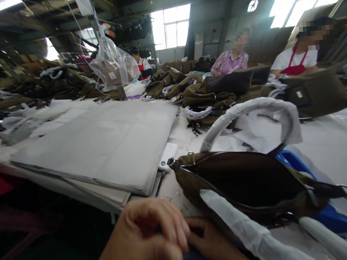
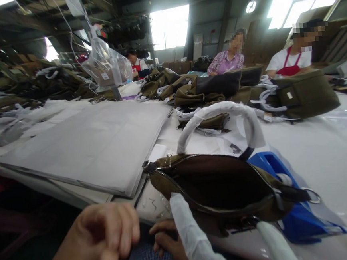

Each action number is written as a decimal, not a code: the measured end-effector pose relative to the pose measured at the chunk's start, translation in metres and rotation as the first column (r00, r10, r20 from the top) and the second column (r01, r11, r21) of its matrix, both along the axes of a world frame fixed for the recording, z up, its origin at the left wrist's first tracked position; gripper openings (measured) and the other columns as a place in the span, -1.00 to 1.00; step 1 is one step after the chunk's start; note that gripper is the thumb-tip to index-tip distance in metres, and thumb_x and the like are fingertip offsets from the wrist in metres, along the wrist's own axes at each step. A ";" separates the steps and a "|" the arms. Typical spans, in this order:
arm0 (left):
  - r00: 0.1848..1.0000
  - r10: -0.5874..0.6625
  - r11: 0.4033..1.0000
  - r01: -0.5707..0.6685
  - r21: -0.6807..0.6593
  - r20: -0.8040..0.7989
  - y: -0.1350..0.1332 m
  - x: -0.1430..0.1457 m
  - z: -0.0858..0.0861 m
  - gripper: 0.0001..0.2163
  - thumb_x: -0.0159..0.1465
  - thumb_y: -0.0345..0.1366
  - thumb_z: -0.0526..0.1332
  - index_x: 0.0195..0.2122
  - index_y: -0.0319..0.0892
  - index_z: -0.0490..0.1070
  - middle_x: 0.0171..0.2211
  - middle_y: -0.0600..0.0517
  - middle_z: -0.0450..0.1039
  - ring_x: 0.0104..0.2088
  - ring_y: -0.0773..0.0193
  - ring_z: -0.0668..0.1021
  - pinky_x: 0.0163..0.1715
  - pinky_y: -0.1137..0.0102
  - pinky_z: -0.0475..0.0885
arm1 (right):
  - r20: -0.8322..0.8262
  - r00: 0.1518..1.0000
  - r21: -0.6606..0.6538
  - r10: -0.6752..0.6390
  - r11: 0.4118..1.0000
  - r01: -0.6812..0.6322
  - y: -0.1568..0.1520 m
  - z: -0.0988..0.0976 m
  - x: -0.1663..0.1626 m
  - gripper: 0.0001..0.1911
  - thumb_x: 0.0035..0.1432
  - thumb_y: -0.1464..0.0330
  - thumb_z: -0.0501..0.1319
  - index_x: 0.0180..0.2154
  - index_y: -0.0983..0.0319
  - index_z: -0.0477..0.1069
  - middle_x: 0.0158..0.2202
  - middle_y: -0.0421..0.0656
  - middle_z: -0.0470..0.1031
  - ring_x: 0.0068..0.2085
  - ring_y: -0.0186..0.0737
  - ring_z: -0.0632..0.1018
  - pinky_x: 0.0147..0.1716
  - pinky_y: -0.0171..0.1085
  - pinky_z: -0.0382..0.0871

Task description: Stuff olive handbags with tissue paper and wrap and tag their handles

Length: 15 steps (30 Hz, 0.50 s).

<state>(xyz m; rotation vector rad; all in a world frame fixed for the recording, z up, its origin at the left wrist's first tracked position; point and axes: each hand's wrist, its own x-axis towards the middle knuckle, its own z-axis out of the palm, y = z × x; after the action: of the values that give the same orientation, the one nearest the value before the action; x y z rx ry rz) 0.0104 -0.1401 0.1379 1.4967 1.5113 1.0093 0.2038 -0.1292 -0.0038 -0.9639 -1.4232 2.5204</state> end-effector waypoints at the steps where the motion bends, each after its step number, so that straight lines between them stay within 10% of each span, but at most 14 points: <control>1: 0.973 0.193 0.979 -0.183 -0.084 0.126 0.005 -0.009 -0.012 -0.70 0.29 -0.01 0.32 -0.44 -0.11 0.55 -0.48 0.02 0.62 -0.38 0.22 0.67 -0.34 0.36 0.62 | 0.020 1.000 -0.012 0.011 1.000 -0.011 0.003 0.006 -0.004 -0.71 0.16 0.10 0.30 -0.17 0.11 0.59 -0.40 -0.18 0.59 -0.40 -0.15 0.61 -0.28 -0.15 0.55; 5: 0.782 0.621 0.767 -0.621 -0.163 -0.055 0.022 -0.060 -0.066 -0.76 0.17 -0.09 0.43 -0.34 -0.18 0.60 -0.27 -0.04 0.69 -0.20 0.14 0.69 -0.07 0.29 0.60 | 0.010 1.000 0.005 0.016 1.000 -0.016 0.021 0.024 -0.032 -0.64 0.23 0.20 0.21 -0.11 0.34 0.57 -0.38 -0.09 0.59 -0.42 -0.26 0.56 -0.28 -0.24 0.50; 10: 0.756 0.396 0.837 -0.531 -0.134 -0.521 0.041 -0.112 -0.117 -0.56 0.41 0.00 0.04 -0.04 -0.21 0.57 0.00 -0.12 0.62 0.05 0.12 0.62 0.17 0.23 0.45 | -0.145 0.965 0.074 -0.220 0.970 0.232 0.034 0.017 -0.097 -0.65 0.27 0.18 0.22 -0.03 0.23 0.55 -0.24 -0.10 0.63 -0.37 -0.26 0.59 -0.28 -0.27 0.48; 15: 0.645 0.204 0.840 -0.501 -0.206 -0.737 0.050 -0.133 -0.154 -0.21 0.13 0.05 0.36 0.34 -0.18 0.24 0.43 -0.23 0.04 0.43 -0.17 0.10 0.37 -0.13 -0.01 | -0.227 0.833 0.004 -0.504 0.855 0.519 0.041 -0.019 -0.146 -0.48 0.25 -0.02 0.22 0.04 0.21 0.48 -0.11 -0.04 0.60 -0.36 -0.25 0.59 -0.43 -0.31 0.47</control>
<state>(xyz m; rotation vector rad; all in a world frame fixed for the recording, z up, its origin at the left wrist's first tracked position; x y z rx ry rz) -0.1226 -0.0906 -0.0159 1.3484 2.4693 0.2579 0.0577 -0.0885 -0.0231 -0.8769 -1.0050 2.0889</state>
